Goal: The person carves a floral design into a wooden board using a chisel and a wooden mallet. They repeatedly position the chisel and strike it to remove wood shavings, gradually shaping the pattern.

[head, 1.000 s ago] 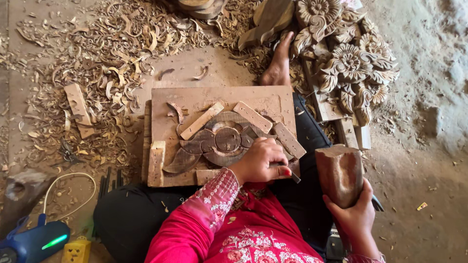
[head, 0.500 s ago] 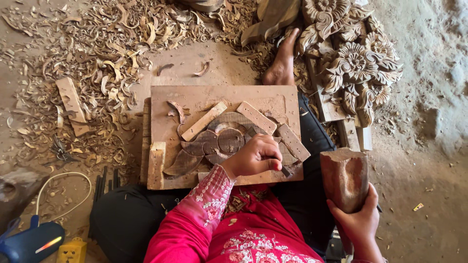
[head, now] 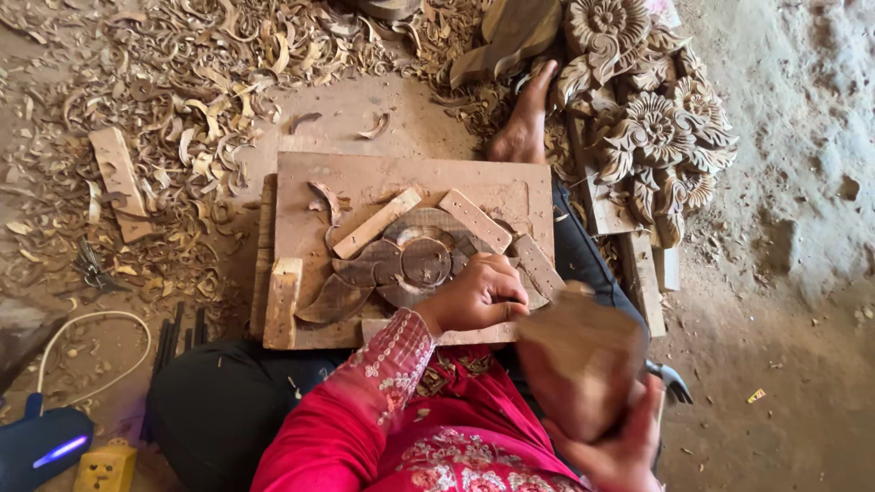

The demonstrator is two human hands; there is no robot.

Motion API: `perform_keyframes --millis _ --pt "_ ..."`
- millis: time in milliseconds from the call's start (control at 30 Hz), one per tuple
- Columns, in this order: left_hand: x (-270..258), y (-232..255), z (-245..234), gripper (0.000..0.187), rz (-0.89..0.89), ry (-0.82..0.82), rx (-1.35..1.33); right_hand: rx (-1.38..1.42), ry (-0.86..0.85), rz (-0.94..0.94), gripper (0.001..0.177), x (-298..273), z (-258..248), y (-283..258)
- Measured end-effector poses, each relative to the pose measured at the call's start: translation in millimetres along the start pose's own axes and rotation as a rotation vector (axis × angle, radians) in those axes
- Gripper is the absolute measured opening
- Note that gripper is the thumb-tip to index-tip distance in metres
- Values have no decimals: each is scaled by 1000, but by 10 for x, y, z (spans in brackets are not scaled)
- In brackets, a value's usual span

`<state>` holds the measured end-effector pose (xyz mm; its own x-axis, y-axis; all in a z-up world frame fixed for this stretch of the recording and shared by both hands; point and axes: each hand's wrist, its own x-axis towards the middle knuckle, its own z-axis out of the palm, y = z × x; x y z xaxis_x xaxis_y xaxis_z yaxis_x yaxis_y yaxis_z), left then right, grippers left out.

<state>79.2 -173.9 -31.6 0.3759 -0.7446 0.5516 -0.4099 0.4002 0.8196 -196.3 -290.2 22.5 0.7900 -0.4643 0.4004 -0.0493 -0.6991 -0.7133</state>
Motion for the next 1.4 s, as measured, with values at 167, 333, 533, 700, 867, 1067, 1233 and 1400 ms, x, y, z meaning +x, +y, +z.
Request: perform_keyframes --millis 167,333,533,700,867,1067,1233,1400 --pt "4 51 23 27 -69 44 -49 -78 -101 -18 111 -64 -179 51" --pt "83 56 33 27 -90 80 19 162 -43 134 104 175 -93 -22" --pt "99 19 128 26 -116 103 81 -70 -59 65 109 276 -75 -58" --pt "107 -36 195 23 -115 145 132 603 140 483 110 158 -126 42" --pt "157 -30 189 20 -155 166 140 258 10 261 121 291 -33 124" --pt "121 -59 257 18 -119 217 231 570 203 348 77 412 -114 84" --pt "179 -115 307 22 -178 250 177 373 56 276 101 388 -34 247" --pt "195 -122 323 20 -192 294 299 719 183 326 91 336 140 429"
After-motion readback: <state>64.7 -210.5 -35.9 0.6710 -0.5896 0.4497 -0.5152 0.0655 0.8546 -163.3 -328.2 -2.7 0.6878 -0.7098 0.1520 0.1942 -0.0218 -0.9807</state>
